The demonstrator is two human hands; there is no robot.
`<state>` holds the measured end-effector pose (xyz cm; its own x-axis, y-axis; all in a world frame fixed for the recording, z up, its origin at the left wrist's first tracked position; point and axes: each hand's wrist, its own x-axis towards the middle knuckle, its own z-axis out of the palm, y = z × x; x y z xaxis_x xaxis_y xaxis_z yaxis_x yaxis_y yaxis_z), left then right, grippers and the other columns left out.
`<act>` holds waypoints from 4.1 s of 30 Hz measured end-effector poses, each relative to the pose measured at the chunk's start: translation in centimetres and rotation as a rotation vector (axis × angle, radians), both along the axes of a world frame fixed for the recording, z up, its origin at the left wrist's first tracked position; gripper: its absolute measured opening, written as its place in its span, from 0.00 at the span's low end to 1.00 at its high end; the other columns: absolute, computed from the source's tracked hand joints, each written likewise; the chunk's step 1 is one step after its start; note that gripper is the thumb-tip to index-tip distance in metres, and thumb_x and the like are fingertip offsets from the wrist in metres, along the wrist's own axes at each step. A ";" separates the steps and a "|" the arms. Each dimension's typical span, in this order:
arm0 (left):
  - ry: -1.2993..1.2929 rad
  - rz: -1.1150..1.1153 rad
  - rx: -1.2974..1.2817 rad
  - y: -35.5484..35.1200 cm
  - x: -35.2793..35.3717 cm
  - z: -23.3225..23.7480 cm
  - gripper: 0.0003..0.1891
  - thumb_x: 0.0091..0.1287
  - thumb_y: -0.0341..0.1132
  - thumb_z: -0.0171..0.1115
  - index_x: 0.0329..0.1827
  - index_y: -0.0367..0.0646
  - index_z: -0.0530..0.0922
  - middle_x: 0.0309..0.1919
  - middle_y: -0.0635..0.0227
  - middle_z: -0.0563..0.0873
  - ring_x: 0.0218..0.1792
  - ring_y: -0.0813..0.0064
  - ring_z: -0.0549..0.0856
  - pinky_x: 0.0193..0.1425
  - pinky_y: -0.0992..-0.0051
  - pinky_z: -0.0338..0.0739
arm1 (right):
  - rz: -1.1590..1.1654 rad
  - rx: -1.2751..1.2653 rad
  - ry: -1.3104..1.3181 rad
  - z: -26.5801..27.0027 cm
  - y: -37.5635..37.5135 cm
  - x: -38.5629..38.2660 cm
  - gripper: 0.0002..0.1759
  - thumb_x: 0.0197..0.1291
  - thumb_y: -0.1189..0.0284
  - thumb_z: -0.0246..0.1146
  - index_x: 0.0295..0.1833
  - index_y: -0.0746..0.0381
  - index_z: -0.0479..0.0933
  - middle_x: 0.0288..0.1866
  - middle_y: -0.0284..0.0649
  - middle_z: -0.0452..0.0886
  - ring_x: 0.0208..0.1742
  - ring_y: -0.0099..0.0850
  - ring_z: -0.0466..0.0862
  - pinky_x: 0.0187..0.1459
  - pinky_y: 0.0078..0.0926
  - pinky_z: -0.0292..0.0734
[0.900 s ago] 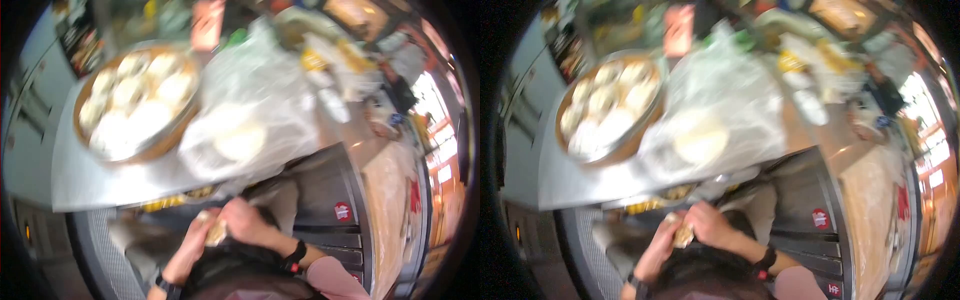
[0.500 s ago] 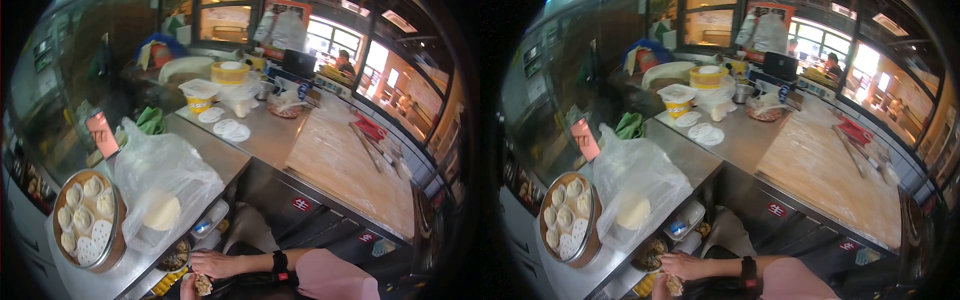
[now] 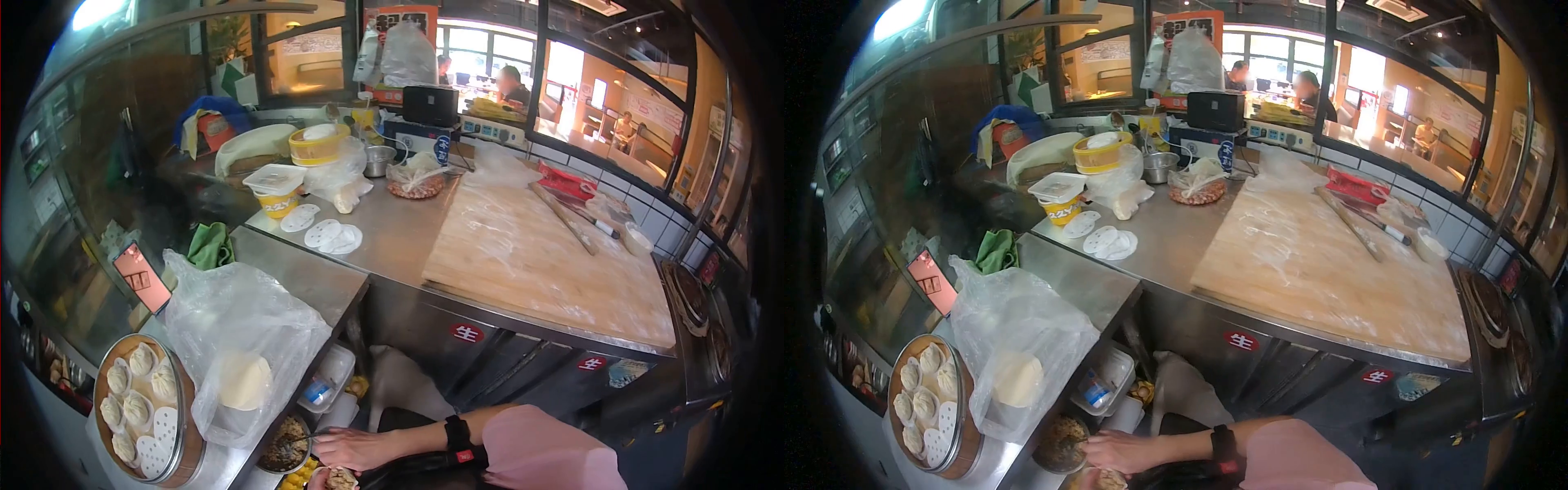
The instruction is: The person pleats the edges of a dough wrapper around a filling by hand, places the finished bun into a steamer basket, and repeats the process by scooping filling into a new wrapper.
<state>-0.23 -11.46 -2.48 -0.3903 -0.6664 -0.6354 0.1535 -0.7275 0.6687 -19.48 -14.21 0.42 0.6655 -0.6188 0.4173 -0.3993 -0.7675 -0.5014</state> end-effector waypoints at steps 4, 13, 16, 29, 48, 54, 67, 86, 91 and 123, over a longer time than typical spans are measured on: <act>0.002 -0.021 0.039 -0.4 0.6 -1.2 0.13 0.70 0.41 0.48 0.45 0.41 0.76 0.34 0.67 0.82 0.32 0.75 0.82 0.33 0.77 0.78 | -0.015 0.127 -0.005 -1.3 -0.3 0.8 0.12 0.51 0.69 0.61 0.36 0.62 0.68 0.41 0.41 0.69 0.48 0.38 0.72 0.48 0.39 0.65; 0.085 -0.029 0.149 -2.4 2.4 0.0 0.13 0.67 0.37 0.50 0.46 0.38 0.76 0.36 0.63 0.83 0.34 0.72 0.83 0.36 0.74 0.79 | 0.084 0.272 0.183 -4.2 -2.9 3.2 0.16 0.47 0.67 0.63 0.39 0.61 0.67 0.40 0.39 0.68 0.49 0.37 0.71 0.50 0.37 0.66; -0.018 0.011 0.203 -3.0 2.8 -0.7 0.13 0.67 0.36 0.49 0.46 0.36 0.77 0.34 0.63 0.83 0.33 0.71 0.83 0.37 0.74 0.79 | 0.078 0.290 0.196 -4.4 -3.8 3.7 0.11 0.55 0.66 0.58 0.39 0.60 0.67 0.40 0.39 0.68 0.48 0.37 0.71 0.49 0.37 0.66; 0.523 0.503 0.182 -2.1 4.0 1.1 0.17 0.66 0.33 0.58 0.58 0.39 0.73 0.54 0.57 0.79 0.54 0.62 0.79 0.61 0.53 0.74 | -0.163 0.818 -0.363 -2.9 -2.5 4.8 0.07 0.60 0.71 0.62 0.36 0.63 0.73 0.28 0.37 0.78 0.31 0.27 0.79 0.35 0.27 0.73; 0.441 0.377 0.027 0.0 -0.2 1.9 0.20 0.66 0.30 0.57 0.60 0.36 0.69 0.54 0.58 0.78 0.54 0.68 0.79 0.61 0.71 0.73 | -0.220 0.034 -0.064 0.0 0.8 1.7 0.06 0.45 0.75 0.63 0.30 0.61 0.72 0.29 0.38 0.72 0.34 0.38 0.73 0.36 0.36 0.66; 0.419 0.472 0.046 0.7 -0.1 2.0 0.13 0.67 0.31 0.58 0.53 0.40 0.73 0.45 0.68 0.81 0.47 0.78 0.81 0.53 0.76 0.76 | -0.204 0.108 -0.065 1.0 0.3 3.1 0.07 0.46 0.79 0.66 0.30 0.62 0.74 0.29 0.39 0.75 0.32 0.38 0.74 0.34 0.35 0.66; 0.284 0.482 -0.168 1.6 -0.8 1.1 0.09 0.66 0.28 0.56 0.48 0.40 0.74 0.39 0.71 0.81 0.40 0.82 0.79 0.47 0.80 0.75 | -0.154 -0.030 0.027 1.2 0.3 2.9 0.11 0.44 0.75 0.68 0.36 0.63 0.76 0.34 0.37 0.73 0.34 0.35 0.74 0.38 0.34 0.68; 0.449 0.531 -0.043 1.1 -0.2 2.3 0.15 0.69 0.34 0.55 0.55 0.37 0.72 0.49 0.58 0.81 0.49 0.72 0.82 0.54 0.74 0.77 | -0.233 0.185 -0.230 0.4 0.6 3.4 0.09 0.44 0.82 0.67 0.32 0.63 0.75 0.30 0.40 0.75 0.31 0.39 0.75 0.35 0.33 0.70; 0.339 0.590 -0.213 1.4 -1.0 0.8 0.11 0.68 0.28 0.56 0.52 0.38 0.75 0.45 0.65 0.83 0.46 0.79 0.81 0.51 0.80 0.77 | -0.162 0.107 -0.192 0.6 0.4 3.7 0.09 0.44 0.81 0.67 0.33 0.64 0.76 0.31 0.40 0.75 0.32 0.40 0.75 0.34 0.34 0.69; 0.158 0.154 -0.301 1.1 0.0 0.6 0.15 0.66 0.29 0.51 0.54 0.36 0.75 0.44 0.68 0.82 0.45 0.82 0.79 0.49 0.82 0.73 | -0.101 0.140 -0.047 1.0 0.1 2.4 0.09 0.45 0.79 0.67 0.34 0.63 0.75 0.31 0.39 0.74 0.33 0.39 0.74 0.38 0.35 0.69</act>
<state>-0.27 -10.32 -1.91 -0.3483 -0.8729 -0.3417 0.3643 -0.4619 0.8087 -17.11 -14.10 1.38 0.5784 -0.7361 0.3516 -0.4446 -0.6458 -0.6206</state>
